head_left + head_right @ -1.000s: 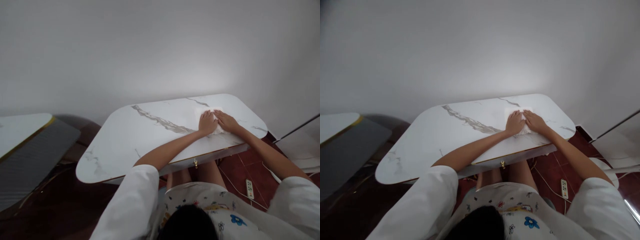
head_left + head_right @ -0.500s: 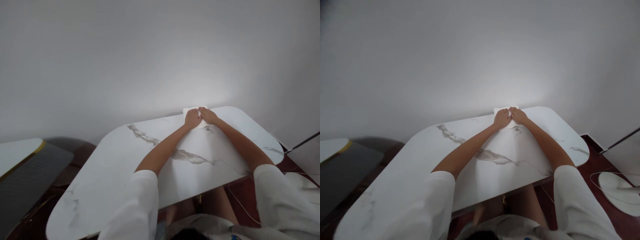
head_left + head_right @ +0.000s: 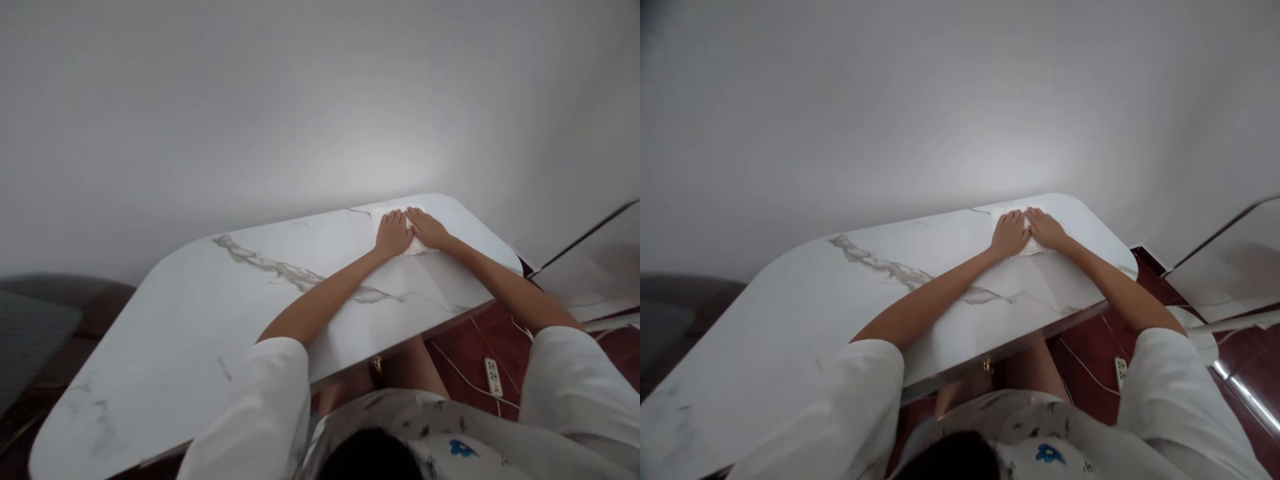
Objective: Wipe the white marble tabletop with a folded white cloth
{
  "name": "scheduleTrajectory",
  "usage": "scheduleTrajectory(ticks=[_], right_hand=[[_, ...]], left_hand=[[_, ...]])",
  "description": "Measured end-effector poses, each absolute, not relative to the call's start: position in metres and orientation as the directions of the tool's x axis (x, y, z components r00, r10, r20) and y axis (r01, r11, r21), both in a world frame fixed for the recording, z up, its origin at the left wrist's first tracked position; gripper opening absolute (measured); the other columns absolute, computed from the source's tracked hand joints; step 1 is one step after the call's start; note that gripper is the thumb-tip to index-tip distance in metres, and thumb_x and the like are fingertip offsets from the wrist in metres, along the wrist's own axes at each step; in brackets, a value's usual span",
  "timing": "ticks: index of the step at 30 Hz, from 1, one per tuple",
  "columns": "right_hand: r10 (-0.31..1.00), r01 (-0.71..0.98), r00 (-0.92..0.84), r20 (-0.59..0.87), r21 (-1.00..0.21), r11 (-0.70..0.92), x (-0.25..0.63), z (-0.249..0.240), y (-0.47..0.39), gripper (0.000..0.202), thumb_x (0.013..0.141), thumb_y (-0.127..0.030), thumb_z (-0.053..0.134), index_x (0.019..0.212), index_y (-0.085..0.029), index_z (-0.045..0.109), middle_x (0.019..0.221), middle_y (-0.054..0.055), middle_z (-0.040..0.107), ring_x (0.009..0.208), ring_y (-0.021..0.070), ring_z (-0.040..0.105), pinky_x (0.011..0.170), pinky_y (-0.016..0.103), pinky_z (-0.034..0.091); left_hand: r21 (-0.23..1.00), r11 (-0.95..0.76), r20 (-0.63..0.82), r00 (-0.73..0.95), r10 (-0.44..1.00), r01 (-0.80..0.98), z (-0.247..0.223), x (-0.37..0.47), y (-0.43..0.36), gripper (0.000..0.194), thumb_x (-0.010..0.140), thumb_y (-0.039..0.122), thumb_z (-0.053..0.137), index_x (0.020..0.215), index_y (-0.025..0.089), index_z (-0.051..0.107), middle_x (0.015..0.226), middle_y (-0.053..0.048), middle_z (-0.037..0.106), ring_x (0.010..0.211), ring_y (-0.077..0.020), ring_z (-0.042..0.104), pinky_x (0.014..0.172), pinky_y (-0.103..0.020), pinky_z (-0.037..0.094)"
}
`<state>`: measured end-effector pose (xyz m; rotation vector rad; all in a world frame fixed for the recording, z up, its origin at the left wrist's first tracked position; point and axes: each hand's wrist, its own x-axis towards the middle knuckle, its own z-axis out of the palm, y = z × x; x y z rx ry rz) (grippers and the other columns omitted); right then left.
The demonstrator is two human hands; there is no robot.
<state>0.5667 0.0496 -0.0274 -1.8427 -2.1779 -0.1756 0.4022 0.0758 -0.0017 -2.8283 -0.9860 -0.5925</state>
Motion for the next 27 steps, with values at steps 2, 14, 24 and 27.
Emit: scheduleTrajectory(ticks=[2, 14, 24, 27], right_hand=[[0.947, 0.977, -0.153, 0.282, -0.100, 0.187, 0.551, -0.026, 0.020, 0.057, 0.094, -0.031, 0.020, 0.145, -0.008, 0.032, 0.152, 0.013, 0.031, 0.142, 0.0256, 0.021, 0.113, 0.047, 0.026], [0.942, 0.978, -0.148, 0.302, -0.095, 0.184, 0.540, -0.021, -0.132, 0.056, 0.095, -0.032, 0.025, 0.150, -0.023, 0.022, 0.153, 0.004, 0.029, 0.142, 0.0213, 0.021, 0.114, 0.045, 0.028], [0.964, 0.996, -0.047, 0.260, -0.055, 0.063, 0.600, -0.017, -0.064, 0.056, 0.091, -0.026, 0.027, 0.146, -0.015, 0.032, 0.151, 0.009, 0.033, 0.140, 0.0250, 0.026, 0.111, 0.048, 0.031], [0.962, 0.993, -0.078, 0.260, -0.062, 0.097, 0.589, -0.017, -0.029, 0.057, 0.090, -0.026, 0.027, 0.144, -0.009, 0.034, 0.151, 0.012, 0.034, 0.141, 0.0255, 0.025, 0.112, 0.046, 0.029]], left_hand=[[0.056, -0.777, 0.372, 0.709, 0.599, 0.627, 0.001, 0.386, 0.044, 0.053, 0.091, 0.026, 0.033, 0.137, 0.001, 0.042, 0.142, -0.017, 0.045, 0.132, -0.0270, 0.037, 0.111, -0.039, 0.024], [0.113, -0.819, 0.330, 0.757, 0.565, 0.562, 0.001, 0.372, -0.087, 0.054, 0.091, 0.030, 0.037, 0.136, 0.001, 0.041, 0.144, -0.020, 0.041, 0.137, -0.0309, 0.032, 0.114, -0.044, 0.021], [0.107, -0.849, 0.406, 0.756, 0.513, 0.518, 0.000, 0.441, -0.018, 0.048, 0.090, 0.028, 0.039, 0.131, 0.004, 0.047, 0.138, -0.018, 0.049, 0.130, -0.0276, 0.040, 0.109, -0.040, 0.026], [0.102, -0.837, 0.405, 0.746, 0.529, 0.538, -0.001, 0.430, 0.014, 0.048, 0.090, 0.028, 0.039, 0.132, 0.005, 0.046, 0.138, -0.018, 0.049, 0.129, -0.0270, 0.040, 0.109, -0.040, 0.027]])
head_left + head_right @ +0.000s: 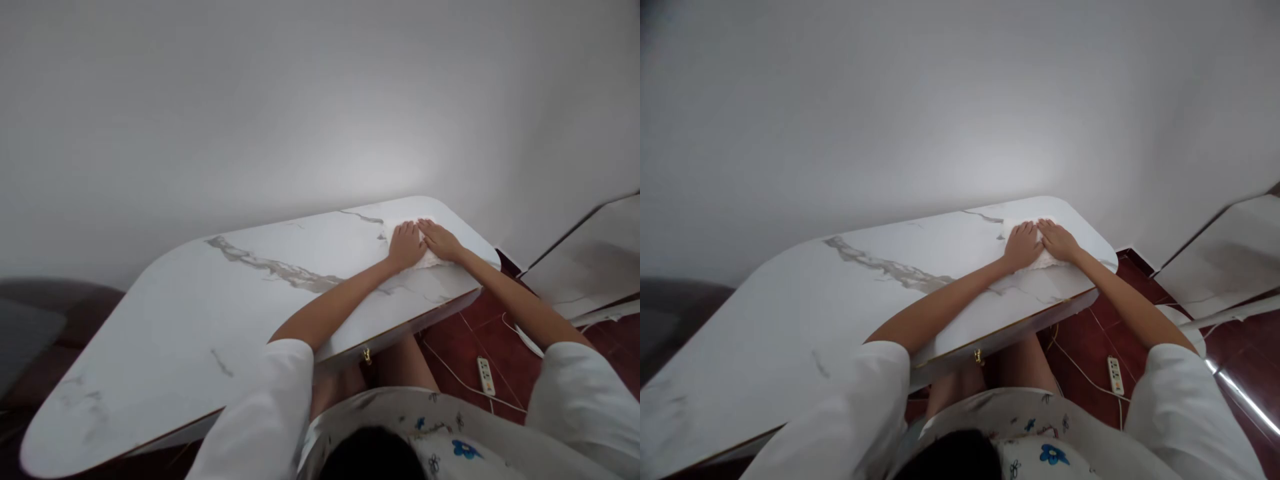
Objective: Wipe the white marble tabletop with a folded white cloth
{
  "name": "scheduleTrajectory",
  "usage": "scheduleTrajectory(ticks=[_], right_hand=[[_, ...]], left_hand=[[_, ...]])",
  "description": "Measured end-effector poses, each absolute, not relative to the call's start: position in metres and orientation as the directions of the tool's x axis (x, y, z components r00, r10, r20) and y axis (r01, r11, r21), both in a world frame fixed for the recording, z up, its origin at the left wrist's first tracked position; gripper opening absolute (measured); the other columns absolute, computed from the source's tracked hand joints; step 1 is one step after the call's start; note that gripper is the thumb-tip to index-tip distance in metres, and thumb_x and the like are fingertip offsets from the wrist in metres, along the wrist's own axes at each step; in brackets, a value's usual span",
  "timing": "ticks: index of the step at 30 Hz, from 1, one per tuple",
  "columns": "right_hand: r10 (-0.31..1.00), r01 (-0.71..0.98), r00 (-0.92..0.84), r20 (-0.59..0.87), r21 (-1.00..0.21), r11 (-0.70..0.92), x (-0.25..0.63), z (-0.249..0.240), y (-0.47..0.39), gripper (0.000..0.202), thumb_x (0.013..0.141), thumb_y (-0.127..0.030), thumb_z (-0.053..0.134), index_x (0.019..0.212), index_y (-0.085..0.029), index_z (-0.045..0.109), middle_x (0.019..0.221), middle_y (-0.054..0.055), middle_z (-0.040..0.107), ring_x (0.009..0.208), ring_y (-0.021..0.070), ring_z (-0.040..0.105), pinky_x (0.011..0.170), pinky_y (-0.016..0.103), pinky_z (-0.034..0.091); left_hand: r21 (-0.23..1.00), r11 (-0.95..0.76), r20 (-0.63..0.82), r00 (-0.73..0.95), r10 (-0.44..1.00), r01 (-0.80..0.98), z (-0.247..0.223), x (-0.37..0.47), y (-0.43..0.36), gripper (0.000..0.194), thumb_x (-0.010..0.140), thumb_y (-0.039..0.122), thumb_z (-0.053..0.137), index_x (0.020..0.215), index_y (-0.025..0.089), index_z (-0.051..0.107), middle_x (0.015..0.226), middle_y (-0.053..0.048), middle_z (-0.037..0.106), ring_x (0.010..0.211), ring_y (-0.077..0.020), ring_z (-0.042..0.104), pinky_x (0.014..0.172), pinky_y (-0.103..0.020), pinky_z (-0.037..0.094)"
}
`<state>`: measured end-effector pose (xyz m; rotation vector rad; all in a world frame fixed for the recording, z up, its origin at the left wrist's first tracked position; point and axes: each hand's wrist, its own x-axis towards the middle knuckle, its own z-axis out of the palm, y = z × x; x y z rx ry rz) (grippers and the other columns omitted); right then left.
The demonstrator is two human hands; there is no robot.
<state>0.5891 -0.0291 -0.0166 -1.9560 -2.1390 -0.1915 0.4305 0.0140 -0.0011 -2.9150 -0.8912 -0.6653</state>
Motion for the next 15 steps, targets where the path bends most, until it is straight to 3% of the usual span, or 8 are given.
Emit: scheduleTrajectory(ticks=[6, 11, 15], right_hand=[[0.951, 0.977, -0.149, 0.272, -0.108, 0.183, 0.566, -0.017, 0.056, 0.055, 0.091, -0.027, 0.026, 0.144, -0.014, 0.037, 0.151, 0.008, 0.035, 0.140, 0.0237, 0.027, 0.113, 0.045, 0.029], [0.938, 0.960, -0.227, 0.261, -0.100, 0.260, 0.570, -0.018, 0.123, 0.057, 0.090, -0.025, 0.023, 0.142, -0.004, 0.037, 0.151, 0.013, 0.033, 0.141, 0.0240, 0.026, 0.115, 0.043, 0.026], [0.931, 0.956, -0.237, 0.276, -0.106, 0.275, 0.595, -0.021, 0.152, 0.056, 0.091, -0.026, 0.023, 0.143, -0.009, 0.037, 0.151, 0.010, 0.034, 0.141, 0.0226, 0.026, 0.116, 0.044, 0.026]], left_hand=[[0.074, -0.776, 0.368, 0.706, 0.605, 0.626, -0.003, 0.407, 0.085, 0.049, 0.092, 0.030, 0.037, 0.134, 0.004, 0.044, 0.140, -0.017, 0.047, 0.131, -0.0272, 0.038, 0.110, -0.039, 0.026], [0.067, -0.718, 0.366, 0.652, 0.664, 0.693, -0.005, 0.413, 0.134, 0.050, 0.092, 0.027, 0.033, 0.135, 0.003, 0.042, 0.142, -0.020, 0.044, 0.133, -0.0294, 0.036, 0.111, -0.043, 0.023], [0.075, -0.706, 0.391, 0.631, 0.670, 0.704, -0.006, 0.437, 0.157, 0.050, 0.091, 0.026, 0.033, 0.135, 0.003, 0.042, 0.141, -0.022, 0.044, 0.132, -0.0317, 0.036, 0.109, -0.047, 0.025]])
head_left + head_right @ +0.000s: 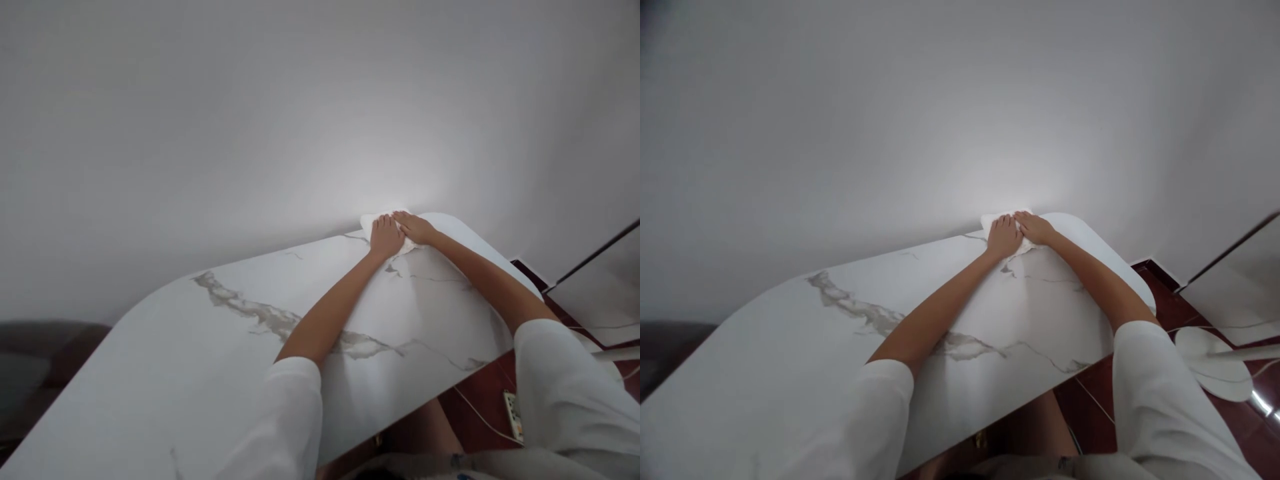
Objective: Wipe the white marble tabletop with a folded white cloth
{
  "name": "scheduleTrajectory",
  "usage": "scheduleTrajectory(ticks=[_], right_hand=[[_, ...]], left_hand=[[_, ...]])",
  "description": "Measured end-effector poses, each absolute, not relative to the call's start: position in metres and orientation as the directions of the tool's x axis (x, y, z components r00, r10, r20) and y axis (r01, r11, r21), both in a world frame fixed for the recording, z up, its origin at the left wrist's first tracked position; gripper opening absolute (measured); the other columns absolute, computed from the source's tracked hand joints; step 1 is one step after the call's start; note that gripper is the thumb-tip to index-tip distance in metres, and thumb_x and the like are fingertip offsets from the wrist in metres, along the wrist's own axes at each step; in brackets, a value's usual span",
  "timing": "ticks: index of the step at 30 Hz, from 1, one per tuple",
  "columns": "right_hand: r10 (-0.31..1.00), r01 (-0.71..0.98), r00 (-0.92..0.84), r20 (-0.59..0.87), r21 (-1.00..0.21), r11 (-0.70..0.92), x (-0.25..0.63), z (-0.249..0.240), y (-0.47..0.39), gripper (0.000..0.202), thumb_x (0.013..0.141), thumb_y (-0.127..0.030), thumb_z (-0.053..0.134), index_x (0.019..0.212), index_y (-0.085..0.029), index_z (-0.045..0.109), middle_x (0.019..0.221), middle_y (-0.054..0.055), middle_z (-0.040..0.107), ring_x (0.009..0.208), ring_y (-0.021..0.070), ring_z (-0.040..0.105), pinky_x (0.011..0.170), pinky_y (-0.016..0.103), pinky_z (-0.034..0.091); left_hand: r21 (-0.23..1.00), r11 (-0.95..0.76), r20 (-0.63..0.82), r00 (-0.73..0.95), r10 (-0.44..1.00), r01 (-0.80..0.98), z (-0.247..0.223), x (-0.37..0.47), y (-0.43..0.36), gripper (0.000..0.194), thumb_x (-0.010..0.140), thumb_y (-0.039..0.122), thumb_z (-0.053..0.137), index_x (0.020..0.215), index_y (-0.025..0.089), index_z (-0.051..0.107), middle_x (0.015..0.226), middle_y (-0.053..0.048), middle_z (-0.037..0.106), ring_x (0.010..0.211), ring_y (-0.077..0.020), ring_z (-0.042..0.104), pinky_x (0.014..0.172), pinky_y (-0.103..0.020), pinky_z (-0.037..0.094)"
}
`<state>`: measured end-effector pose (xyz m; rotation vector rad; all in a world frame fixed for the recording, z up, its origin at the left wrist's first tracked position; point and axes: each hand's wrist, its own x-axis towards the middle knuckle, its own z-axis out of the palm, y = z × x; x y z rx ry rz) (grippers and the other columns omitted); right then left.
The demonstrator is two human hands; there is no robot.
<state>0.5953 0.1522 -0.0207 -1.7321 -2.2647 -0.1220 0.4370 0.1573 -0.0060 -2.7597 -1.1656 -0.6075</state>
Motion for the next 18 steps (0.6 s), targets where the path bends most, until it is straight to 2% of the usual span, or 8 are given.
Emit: scheduleTrajectory(ticks=[5, 11, 18], right_hand=[[0.945, 0.972, -0.165, 0.282, -0.116, 0.205, 0.635, -0.022, 0.146, 0.055, 0.092, -0.028, 0.023, 0.145, -0.015, 0.034, 0.151, 0.005, 0.035, 0.141, 0.0198, 0.027, 0.116, 0.044, 0.023], [0.968, 0.990, -0.068, 0.241, -0.103, 0.095, 0.645, -0.022, 0.091, 0.058, 0.093, -0.028, 0.022, 0.144, -0.003, 0.033, 0.153, 0.011, 0.029, 0.142, 0.0207, 0.022, 0.119, 0.038, 0.018], [0.973, 0.990, -0.024, 0.232, -0.133, 0.056, 0.616, -0.022, -0.003, 0.057, 0.094, -0.032, 0.021, 0.147, -0.011, 0.029, 0.155, 0.007, 0.026, 0.143, 0.0233, 0.019, 0.117, 0.045, 0.022]], left_hand=[[0.076, -0.765, 0.410, 0.679, 0.608, 0.639, -0.006, 0.474, 0.161, 0.050, 0.090, 0.025, 0.034, 0.135, 0.004, 0.043, 0.139, -0.020, 0.047, 0.130, -0.0302, 0.039, 0.108, -0.046, 0.027], [0.092, -0.821, 0.419, 0.726, 0.545, 0.563, -0.007, 0.484, 0.119, 0.051, 0.090, 0.024, 0.035, 0.134, 0.000, 0.042, 0.139, -0.023, 0.045, 0.131, -0.0306, 0.037, 0.109, -0.042, 0.026], [0.083, -0.843, 0.400, 0.757, 0.517, 0.532, -0.006, 0.456, 0.036, 0.052, 0.091, 0.025, 0.032, 0.135, 0.000, 0.041, 0.142, -0.022, 0.043, 0.133, -0.0317, 0.035, 0.110, -0.044, 0.024]])
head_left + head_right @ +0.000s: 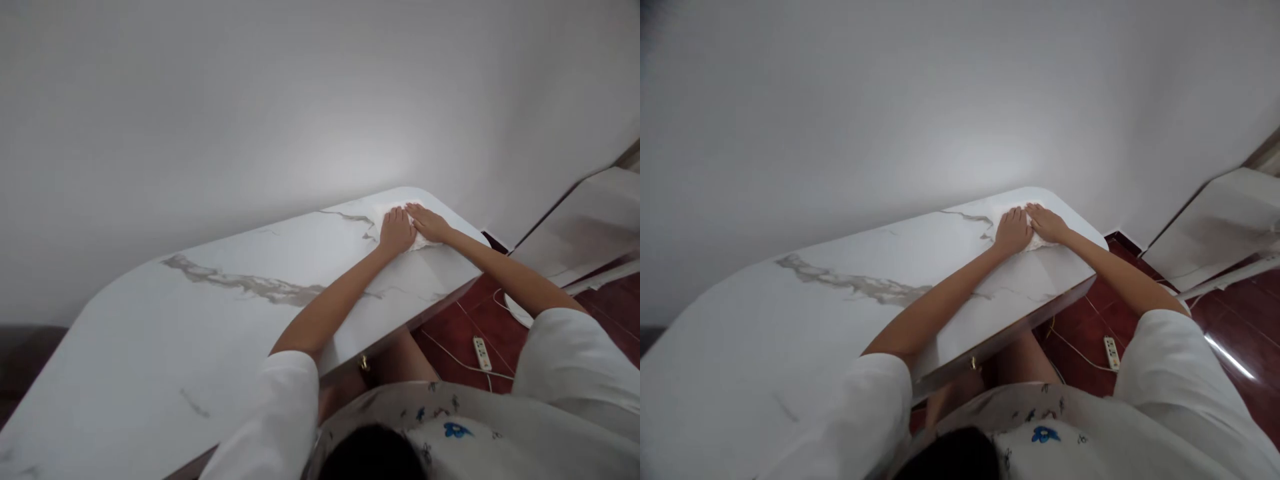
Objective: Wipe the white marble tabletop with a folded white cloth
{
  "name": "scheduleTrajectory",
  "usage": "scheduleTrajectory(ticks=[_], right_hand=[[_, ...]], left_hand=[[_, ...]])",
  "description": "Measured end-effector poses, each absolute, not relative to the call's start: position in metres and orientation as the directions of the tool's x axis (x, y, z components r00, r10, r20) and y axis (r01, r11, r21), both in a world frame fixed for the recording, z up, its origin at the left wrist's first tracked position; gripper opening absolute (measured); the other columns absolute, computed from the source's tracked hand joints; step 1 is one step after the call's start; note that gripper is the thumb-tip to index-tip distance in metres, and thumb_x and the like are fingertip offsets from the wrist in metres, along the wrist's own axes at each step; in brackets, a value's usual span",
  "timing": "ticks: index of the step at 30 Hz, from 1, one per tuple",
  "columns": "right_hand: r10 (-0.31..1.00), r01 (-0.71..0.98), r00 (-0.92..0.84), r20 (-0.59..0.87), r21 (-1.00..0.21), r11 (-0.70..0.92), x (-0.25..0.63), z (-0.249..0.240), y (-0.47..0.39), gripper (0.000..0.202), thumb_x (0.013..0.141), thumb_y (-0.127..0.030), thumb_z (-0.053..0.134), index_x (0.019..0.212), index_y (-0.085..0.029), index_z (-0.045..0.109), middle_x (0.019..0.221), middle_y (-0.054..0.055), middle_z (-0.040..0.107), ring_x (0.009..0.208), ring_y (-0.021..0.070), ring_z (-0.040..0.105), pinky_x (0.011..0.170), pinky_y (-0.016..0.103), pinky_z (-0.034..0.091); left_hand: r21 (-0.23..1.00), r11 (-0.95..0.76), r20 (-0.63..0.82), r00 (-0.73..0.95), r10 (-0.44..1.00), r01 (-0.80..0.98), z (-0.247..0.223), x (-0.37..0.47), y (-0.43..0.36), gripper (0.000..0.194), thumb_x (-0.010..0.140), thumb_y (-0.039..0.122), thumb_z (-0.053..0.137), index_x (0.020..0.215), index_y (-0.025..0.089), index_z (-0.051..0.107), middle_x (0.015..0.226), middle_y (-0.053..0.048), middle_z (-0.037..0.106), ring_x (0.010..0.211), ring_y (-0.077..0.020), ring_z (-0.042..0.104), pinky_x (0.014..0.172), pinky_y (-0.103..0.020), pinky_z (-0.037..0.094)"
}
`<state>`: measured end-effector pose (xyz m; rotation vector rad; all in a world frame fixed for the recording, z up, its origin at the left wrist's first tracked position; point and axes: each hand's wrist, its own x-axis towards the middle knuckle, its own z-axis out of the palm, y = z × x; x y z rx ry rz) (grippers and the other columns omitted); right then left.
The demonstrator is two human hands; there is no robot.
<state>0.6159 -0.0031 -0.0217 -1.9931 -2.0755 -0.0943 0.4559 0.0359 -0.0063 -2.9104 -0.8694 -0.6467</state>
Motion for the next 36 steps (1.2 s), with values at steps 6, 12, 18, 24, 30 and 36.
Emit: scheduleTrajectory(ticks=[6, 12, 18, 24, 30, 36], right_hand=[[0.967, 0.989, -0.062, 0.246, -0.117, 0.093, 0.592, -0.017, -0.095, 0.056, 0.095, -0.031, 0.023, 0.149, -0.018, 0.026, 0.155, 0.003, 0.027, 0.143, 0.0204, 0.018, 0.117, 0.043, 0.022], [0.968, 0.997, -0.007, 0.252, -0.067, 0.024, 0.619, -0.018, -0.143, 0.055, 0.095, -0.032, 0.023, 0.149, -0.021, 0.027, 0.153, 0.004, 0.030, 0.142, 0.0215, 0.022, 0.115, 0.046, 0.026], [0.968, 0.998, 0.058, 0.244, -0.015, -0.056, 0.660, -0.019, -0.101, 0.054, 0.094, -0.029, 0.024, 0.146, -0.016, 0.032, 0.152, 0.007, 0.032, 0.141, 0.0234, 0.026, 0.113, 0.046, 0.030], [0.971, 0.999, -0.012, 0.238, -0.037, 0.022, 0.661, -0.016, -0.001, 0.056, 0.092, -0.026, 0.024, 0.144, -0.008, 0.036, 0.151, 0.011, 0.033, 0.141, 0.0232, 0.026, 0.115, 0.044, 0.026], [0.950, 0.980, -0.163, 0.266, -0.064, 0.187, 0.664, -0.018, 0.102, 0.057, 0.093, -0.030, 0.021, 0.142, -0.008, 0.038, 0.150, 0.010, 0.035, 0.141, 0.0194, 0.026, 0.117, 0.040, 0.021], [0.969, 0.988, -0.074, 0.237, -0.116, 0.103, 0.698, -0.019, 0.133, 0.057, 0.094, -0.032, 0.020, 0.144, -0.010, 0.035, 0.151, 0.008, 0.034, 0.141, 0.0190, 0.025, 0.117, 0.040, 0.020]], left_hand=[[0.116, -0.847, 0.378, 0.765, 0.521, 0.519, -0.006, 0.433, -0.046, 0.056, 0.091, 0.027, 0.032, 0.136, -0.006, 0.037, 0.143, -0.025, 0.040, 0.135, -0.0329, 0.034, 0.112, -0.045, 0.023], [0.150, -0.886, 0.379, 0.802, 0.462, 0.440, -0.006, 0.460, -0.081, 0.057, 0.091, 0.030, 0.034, 0.136, -0.005, 0.039, 0.143, -0.024, 0.041, 0.136, -0.0328, 0.033, 0.112, -0.044, 0.023], [0.140, -0.889, 0.421, 0.786, 0.452, 0.436, -0.004, 0.504, -0.041, 0.055, 0.091, 0.028, 0.037, 0.133, -0.007, 0.043, 0.139, -0.025, 0.045, 0.131, -0.0316, 0.039, 0.110, -0.041, 0.026], [0.117, -0.845, 0.444, 0.733, 0.514, 0.522, -0.005, 0.508, 0.042, 0.049, 0.092, 0.027, 0.037, 0.131, 0.000, 0.047, 0.135, -0.022, 0.051, 0.127, -0.0299, 0.043, 0.106, -0.041, 0.030], [0.056, -0.776, 0.466, 0.671, 0.577, 0.628, -0.010, 0.505, 0.123, 0.047, 0.092, 0.025, 0.036, 0.129, -0.001, 0.049, 0.132, -0.022, 0.052, 0.124, -0.0313, 0.044, 0.104, -0.042, 0.030], [0.057, -0.797, 0.446, 0.699, 0.559, 0.601, -0.005, 0.540, 0.154, 0.047, 0.092, 0.025, 0.034, 0.127, -0.003, 0.049, 0.126, -0.024, 0.054, 0.119, -0.0317, 0.046, 0.100, -0.043, 0.032]])
